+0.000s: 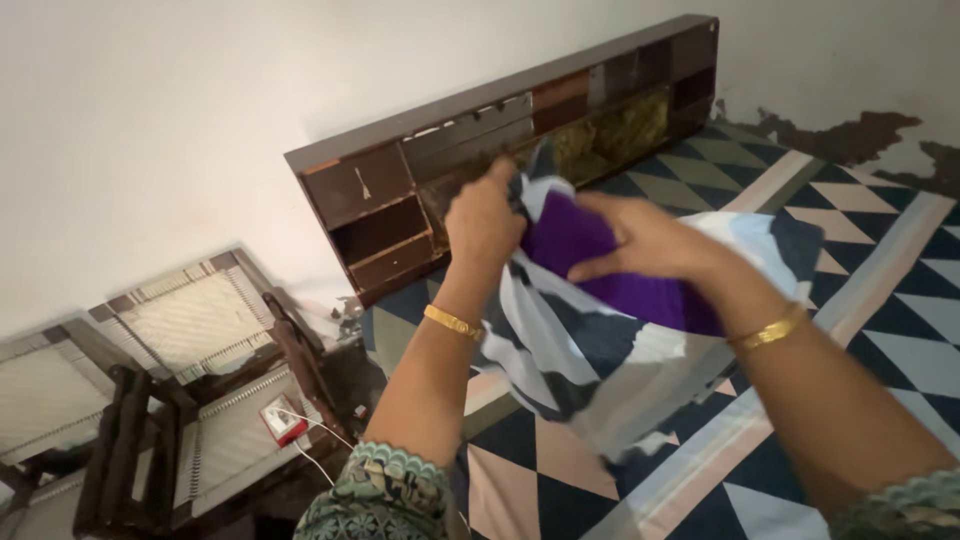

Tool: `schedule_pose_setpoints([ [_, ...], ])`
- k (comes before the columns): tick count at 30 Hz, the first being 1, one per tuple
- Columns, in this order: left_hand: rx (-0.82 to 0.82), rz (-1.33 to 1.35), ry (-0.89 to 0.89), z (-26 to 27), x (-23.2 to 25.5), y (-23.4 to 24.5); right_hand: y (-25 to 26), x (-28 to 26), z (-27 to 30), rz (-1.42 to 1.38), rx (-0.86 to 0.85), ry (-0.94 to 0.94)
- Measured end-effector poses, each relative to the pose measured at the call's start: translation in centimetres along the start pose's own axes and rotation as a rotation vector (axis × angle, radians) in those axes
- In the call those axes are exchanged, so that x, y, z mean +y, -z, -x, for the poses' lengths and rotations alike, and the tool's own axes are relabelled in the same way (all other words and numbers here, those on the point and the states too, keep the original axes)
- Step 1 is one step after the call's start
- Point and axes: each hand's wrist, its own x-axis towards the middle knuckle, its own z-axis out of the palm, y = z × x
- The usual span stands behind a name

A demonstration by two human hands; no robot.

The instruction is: The person spreads a patterned bedsheet over a mattress, smoothing it by hand. They then place a pillow on the bed and adjust a power strip and its cable on a nearby table.

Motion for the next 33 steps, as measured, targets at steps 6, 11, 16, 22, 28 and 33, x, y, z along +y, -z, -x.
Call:
schedule_pose_setpoints([
  [6,-0.147,-0.016,-0.114,3.2,-5.0,-5.4,-6.9,2.1,1.6,0.308,0.005,-0.014],
  [11,0.101,0.009,-0.196,3.0,-7.7,-7.6,-9.3,2.3,3.1,0.631,0.441,0.206],
  [16,-0.141,0.039,-0.139,2.1,-7.7,-9.1,-11.1,2.7,2.6,0.588,0.434,0.170],
  [22,-0.399,-0.335,-0.430,-0.5,-5.9,-10.9,-12.2,2.8,1.6,0.496,0.446,0.012],
  [28,-0.247,-0.409,-0.701,-2.6,-6.5,-13.5,-13.3,3.5,1.7,0.467,0.519,-0.071],
  [33,-0.371,0.293,-0.175,-2.3,-6.0,-14.1,-14.3,3.2,2.3,0.434,0.550,-0.103],
])
